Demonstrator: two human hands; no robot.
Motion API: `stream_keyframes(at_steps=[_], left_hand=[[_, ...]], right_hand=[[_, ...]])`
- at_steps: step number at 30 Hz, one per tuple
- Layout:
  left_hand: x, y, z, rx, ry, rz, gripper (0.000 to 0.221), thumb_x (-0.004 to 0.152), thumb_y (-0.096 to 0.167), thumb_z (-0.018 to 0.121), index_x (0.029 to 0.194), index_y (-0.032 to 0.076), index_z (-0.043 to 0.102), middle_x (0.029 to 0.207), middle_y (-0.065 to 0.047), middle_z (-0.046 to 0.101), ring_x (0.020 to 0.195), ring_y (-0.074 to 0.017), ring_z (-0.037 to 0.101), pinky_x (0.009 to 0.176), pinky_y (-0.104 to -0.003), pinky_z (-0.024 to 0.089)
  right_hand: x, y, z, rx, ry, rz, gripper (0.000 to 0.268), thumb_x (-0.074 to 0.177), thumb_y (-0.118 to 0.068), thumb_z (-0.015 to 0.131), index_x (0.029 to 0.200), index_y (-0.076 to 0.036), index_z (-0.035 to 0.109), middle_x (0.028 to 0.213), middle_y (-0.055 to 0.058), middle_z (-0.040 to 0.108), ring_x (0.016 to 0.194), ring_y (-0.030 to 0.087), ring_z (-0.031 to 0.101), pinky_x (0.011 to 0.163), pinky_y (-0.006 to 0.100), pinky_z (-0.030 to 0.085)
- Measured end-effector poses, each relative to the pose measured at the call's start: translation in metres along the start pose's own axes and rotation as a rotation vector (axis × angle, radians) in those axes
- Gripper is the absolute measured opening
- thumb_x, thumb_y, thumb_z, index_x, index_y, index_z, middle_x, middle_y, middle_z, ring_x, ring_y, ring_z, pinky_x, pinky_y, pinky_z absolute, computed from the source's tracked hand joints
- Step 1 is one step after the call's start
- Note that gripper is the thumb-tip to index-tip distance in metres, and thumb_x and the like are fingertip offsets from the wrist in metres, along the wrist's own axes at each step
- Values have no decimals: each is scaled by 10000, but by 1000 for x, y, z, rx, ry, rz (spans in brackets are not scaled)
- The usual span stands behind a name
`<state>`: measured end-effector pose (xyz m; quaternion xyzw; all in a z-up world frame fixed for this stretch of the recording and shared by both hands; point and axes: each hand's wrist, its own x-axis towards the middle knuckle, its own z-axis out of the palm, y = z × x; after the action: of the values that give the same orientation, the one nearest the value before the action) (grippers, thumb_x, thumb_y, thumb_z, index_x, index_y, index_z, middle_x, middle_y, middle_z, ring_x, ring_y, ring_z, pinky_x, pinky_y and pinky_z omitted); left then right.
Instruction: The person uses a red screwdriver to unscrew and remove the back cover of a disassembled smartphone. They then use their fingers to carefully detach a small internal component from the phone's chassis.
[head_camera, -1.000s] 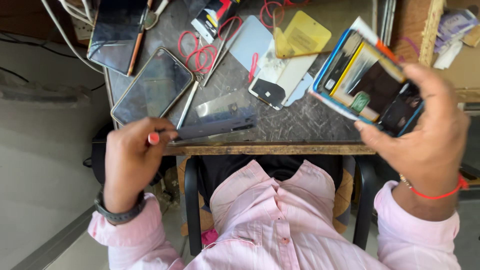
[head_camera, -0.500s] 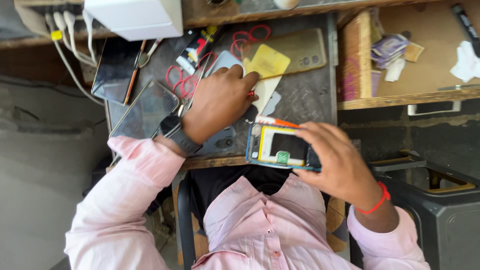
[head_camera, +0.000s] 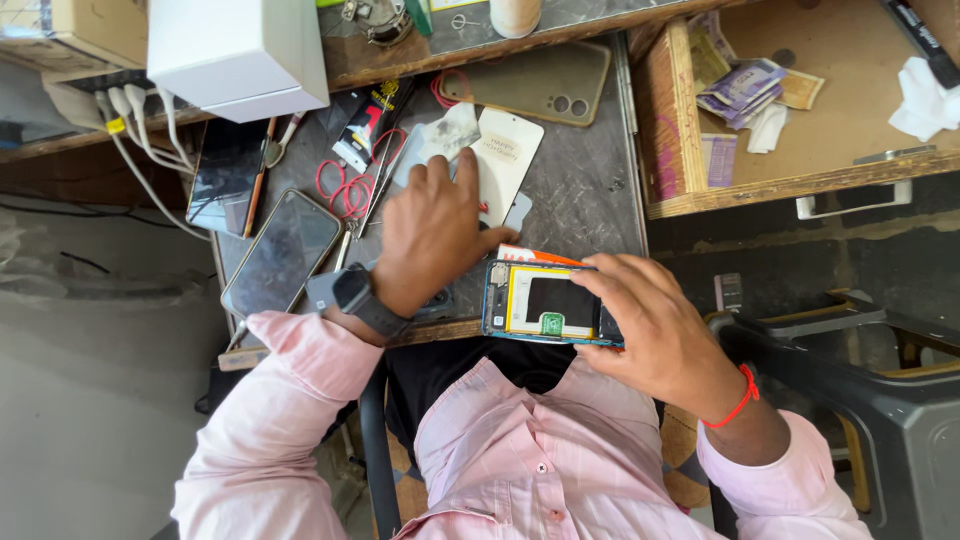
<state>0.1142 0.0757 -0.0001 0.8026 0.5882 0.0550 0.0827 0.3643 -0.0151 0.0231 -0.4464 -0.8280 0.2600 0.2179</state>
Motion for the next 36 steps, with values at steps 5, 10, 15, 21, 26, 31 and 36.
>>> stream_keyframes(at_steps=[5, 10, 15, 21, 26, 31, 36], left_hand=[[4, -11, 2, -77, 62, 68, 1009, 591, 448, 901, 1353, -77, 499, 980, -216, 629, 866, -377, 658, 630, -451, 558], [5, -22, 1, 39, 42, 143, 725, 635, 176, 778, 1254, -108, 528, 910, -235, 654, 805, -385, 677, 623, -439, 565], [9, -34, -1, 30, -20, 89, 139, 811, 108, 652, 924, 30, 669, 730, -192, 692, 680, -400, 697, 579, -507, 537], [24, -48, -34, 75, 145, 163, 104, 822, 111, 656, 895, 119, 729, 713, -179, 697, 651, -397, 693, 542, -500, 530], [35, -30, -34, 13, 200, 295, 94, 837, 129, 669, 904, 132, 734, 758, -135, 719, 675, -365, 714, 534, -485, 535], [69, -13, -12, 85, 302, 407, 76, 864, 150, 660, 885, 134, 732, 788, -112, 721, 732, -323, 734, 566, -452, 561], [90, -12, 0, 189, 290, 462, 103, 887, 211, 667, 849, 140, 731, 820, -109, 714, 772, -299, 736, 570, -419, 568]], right_hand=[[-5, -2, 1, -36, -7, -2, 784, 589, -170, 873, 1297, -24, 571, 1308, 185, 605, 1234, 409, 556, 1052, 501, 438], [-14, -3, -2, -52, 11, 11, 781, 596, -163, 870, 1302, -20, 571, 1306, 187, 612, 1222, 411, 565, 1042, 498, 450], [-20, -1, -1, -73, 29, 10, 754, 602, -155, 864, 1284, -21, 573, 1293, 174, 625, 1220, 408, 575, 1043, 495, 458], [-17, -5, -4, -65, 25, -6, 769, 581, -166, 873, 1278, -17, 584, 1288, 176, 624, 1199, 402, 575, 1022, 495, 455], [-16, -4, -2, -74, 34, -7, 723, 603, -142, 855, 1264, -23, 587, 1290, 169, 631, 1214, 402, 579, 1047, 494, 456], [-13, -4, 3, -81, 42, -32, 736, 591, -158, 862, 1260, -22, 589, 1295, 177, 629, 1221, 405, 577, 1049, 498, 451], [-11, -7, 6, -88, 24, 1, 733, 587, -144, 861, 1261, -33, 599, 1300, 177, 629, 1216, 399, 581, 1044, 490, 454]])
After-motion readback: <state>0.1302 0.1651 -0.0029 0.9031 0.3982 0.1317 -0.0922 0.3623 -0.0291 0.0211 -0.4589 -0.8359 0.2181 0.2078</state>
